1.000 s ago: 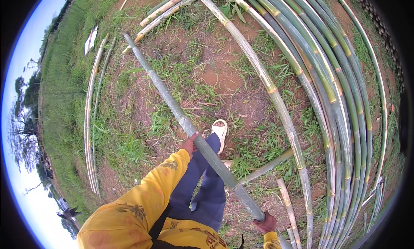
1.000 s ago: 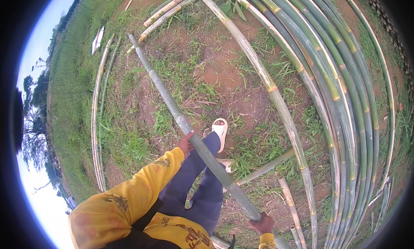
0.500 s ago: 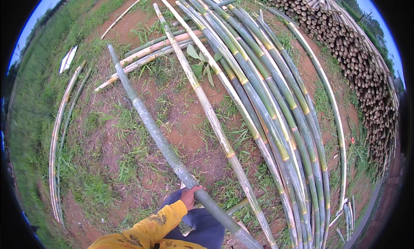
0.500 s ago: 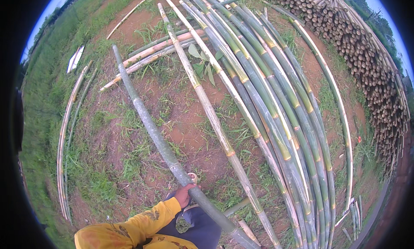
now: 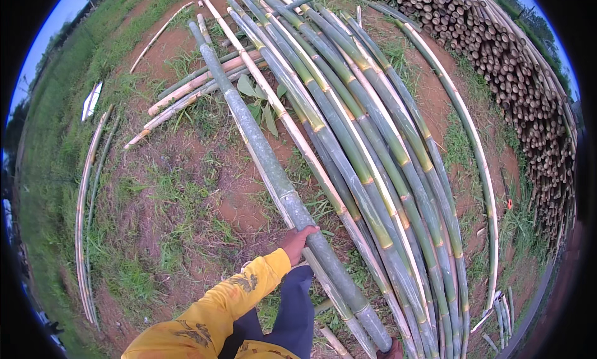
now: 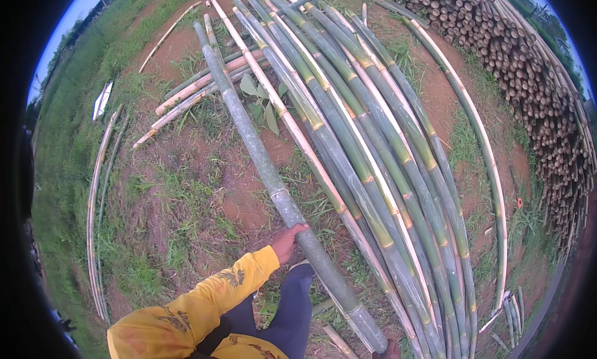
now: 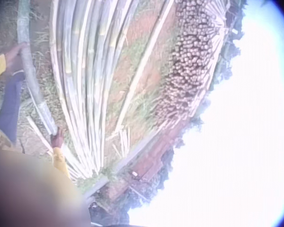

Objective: The person uses a machete to cut long bamboo poles into shorter sections. They position the poles on the ground, strike them with the machete to sever them, and then move the cut pieces aside.

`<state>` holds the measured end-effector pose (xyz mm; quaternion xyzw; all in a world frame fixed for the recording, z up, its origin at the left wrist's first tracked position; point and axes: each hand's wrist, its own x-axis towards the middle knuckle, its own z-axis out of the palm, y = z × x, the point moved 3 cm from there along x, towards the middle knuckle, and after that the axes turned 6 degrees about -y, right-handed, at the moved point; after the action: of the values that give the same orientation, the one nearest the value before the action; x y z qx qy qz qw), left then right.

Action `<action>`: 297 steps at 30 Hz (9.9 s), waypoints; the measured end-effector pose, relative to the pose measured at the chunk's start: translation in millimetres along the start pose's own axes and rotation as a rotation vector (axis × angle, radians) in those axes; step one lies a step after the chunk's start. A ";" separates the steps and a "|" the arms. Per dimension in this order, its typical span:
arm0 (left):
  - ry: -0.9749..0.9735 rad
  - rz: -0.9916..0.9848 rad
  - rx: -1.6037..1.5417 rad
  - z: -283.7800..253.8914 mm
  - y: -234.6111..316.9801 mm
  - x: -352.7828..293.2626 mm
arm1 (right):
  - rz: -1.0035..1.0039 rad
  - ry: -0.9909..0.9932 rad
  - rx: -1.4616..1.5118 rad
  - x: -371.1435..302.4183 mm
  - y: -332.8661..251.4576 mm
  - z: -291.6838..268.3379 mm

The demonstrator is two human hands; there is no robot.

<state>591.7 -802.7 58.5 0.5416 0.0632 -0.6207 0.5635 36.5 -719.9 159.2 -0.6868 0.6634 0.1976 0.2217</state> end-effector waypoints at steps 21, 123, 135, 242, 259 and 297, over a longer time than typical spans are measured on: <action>0.130 0.057 0.401 86.3 211.3 292.2 | -0.205 -0.010 0.216 273.0 -180.0 -133.4; -0.133 0.041 1.494 -8.2 2.3 333.2 | 0.463 -0.139 0.536 189.9 -131.9 146.9; -0.459 -0.284 1.998 -96.9 10.1 208.5 | 0.958 -0.399 0.982 -72.1 -205.8 333.1; -0.653 -0.419 1.182 -225.4 -635.4 -283.7 | 0.382 0.442 0.946 -421.2 290.8 355.8; -0.889 -0.058 2.453 -309.9 -290.1 -190.2 | 0.853 0.312 1.116 -503.1 22.4 229.6; -0.032 -0.329 0.007 -657.4 -79.3 -240.6 | 0.433 -0.256 0.986 -279.2 -316.5 309.6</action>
<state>872.7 -169.7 -71.4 0.5158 0.1396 -0.7134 0.4534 348.1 -307.6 75.5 -0.3200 0.7712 -0.0134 0.5501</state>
